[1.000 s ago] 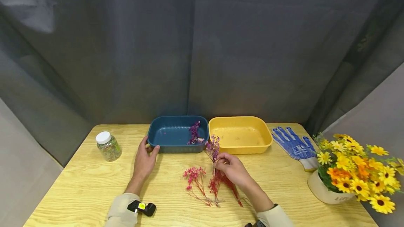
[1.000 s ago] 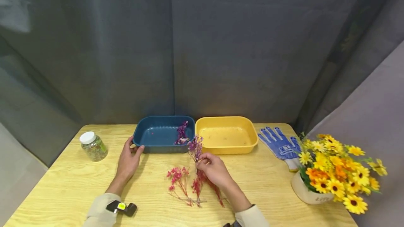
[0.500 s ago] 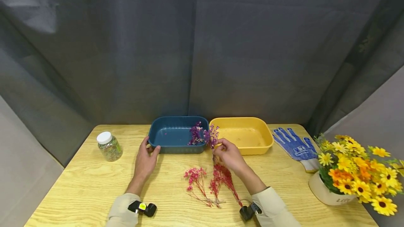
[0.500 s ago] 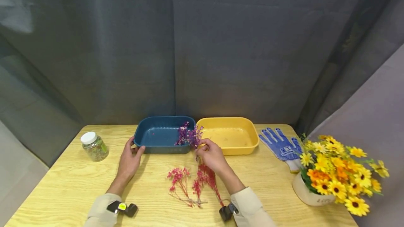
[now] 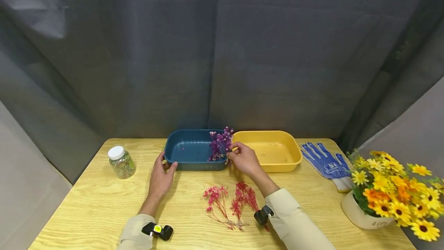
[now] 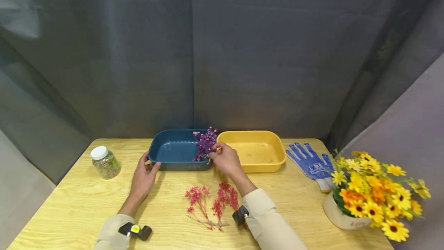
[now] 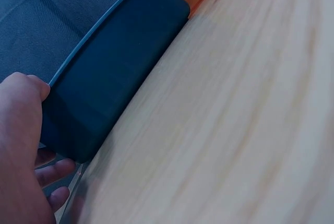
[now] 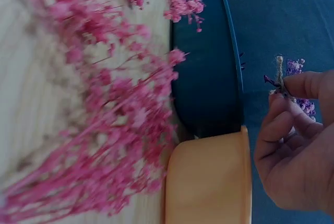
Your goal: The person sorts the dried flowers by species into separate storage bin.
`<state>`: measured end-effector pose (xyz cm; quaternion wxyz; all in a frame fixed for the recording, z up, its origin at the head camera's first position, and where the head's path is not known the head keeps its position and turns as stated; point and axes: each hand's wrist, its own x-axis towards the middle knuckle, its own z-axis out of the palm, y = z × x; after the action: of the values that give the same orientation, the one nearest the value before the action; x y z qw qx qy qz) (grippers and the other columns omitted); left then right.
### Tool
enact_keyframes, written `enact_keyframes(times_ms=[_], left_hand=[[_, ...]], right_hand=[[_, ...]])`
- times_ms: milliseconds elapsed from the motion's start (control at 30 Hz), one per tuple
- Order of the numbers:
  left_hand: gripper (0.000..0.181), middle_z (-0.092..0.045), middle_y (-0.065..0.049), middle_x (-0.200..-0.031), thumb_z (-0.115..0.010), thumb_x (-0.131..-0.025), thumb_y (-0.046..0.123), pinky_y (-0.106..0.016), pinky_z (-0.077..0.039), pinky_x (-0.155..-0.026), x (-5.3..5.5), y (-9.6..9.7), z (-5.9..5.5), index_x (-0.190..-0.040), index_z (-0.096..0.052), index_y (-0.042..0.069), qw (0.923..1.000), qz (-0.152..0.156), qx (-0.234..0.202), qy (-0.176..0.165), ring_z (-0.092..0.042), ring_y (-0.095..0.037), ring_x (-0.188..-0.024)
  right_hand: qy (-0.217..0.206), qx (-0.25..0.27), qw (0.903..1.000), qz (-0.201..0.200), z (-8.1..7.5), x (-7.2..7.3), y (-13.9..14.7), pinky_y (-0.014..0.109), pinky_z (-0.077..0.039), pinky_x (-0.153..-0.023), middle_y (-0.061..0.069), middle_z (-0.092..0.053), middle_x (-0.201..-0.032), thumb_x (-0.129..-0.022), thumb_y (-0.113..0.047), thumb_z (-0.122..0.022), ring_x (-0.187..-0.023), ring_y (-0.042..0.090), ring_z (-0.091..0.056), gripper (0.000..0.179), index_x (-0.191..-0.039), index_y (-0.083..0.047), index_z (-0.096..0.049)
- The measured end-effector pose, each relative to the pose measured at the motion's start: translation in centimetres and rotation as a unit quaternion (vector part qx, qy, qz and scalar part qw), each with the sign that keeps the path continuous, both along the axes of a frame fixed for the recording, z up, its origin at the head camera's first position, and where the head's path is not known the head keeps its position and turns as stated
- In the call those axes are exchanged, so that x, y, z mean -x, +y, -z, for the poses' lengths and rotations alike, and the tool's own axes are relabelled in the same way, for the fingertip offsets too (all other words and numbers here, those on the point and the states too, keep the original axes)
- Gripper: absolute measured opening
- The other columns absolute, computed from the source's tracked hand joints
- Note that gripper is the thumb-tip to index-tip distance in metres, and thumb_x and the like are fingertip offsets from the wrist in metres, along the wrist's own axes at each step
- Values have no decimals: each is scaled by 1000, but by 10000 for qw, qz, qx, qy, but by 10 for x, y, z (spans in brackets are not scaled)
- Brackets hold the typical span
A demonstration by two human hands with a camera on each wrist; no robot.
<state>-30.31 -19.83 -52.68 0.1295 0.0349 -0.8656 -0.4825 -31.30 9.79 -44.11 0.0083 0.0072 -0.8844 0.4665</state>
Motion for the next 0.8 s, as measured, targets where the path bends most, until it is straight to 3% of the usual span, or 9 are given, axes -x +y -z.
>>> enact_keyframes(times_ms=[233,500,800], left_hand=[[72,-43,-12,-148,-55,-95,49,-51,-45,-98,0,0,0,-152,-25,18,10000,33,-49,54,-57,-31,-122],[71,-44,-12,-146,-55,-95,47,-50,-45,-97,-1,0,-1,-153,-24,18,10000,36,17,-13,-58,-29,-121],[73,-43,-12,-147,-55,-95,49,-51,-45,-98,-2,-1,-1,-153,-23,18,10000,70,-29,11,-57,-31,-123]], right_hand=[[-38,-288,9995,113,-4,16,-7,27,-44,-59,4,-61,-80,-91,-30,-64,-67,18,-53,21,-108,-17,-63],[-434,-130,9985,308,-3,34,-10,27,-48,-67,7,-64,-92,-91,-31,-64,-78,20,-56,27,-113,-15,-61],[-364,-163,9989,254,-1,29,-7,29,-47,-71,6,-64,-95,-92,-30,-62,-81,20,-57,27,-115,-16,-64]])
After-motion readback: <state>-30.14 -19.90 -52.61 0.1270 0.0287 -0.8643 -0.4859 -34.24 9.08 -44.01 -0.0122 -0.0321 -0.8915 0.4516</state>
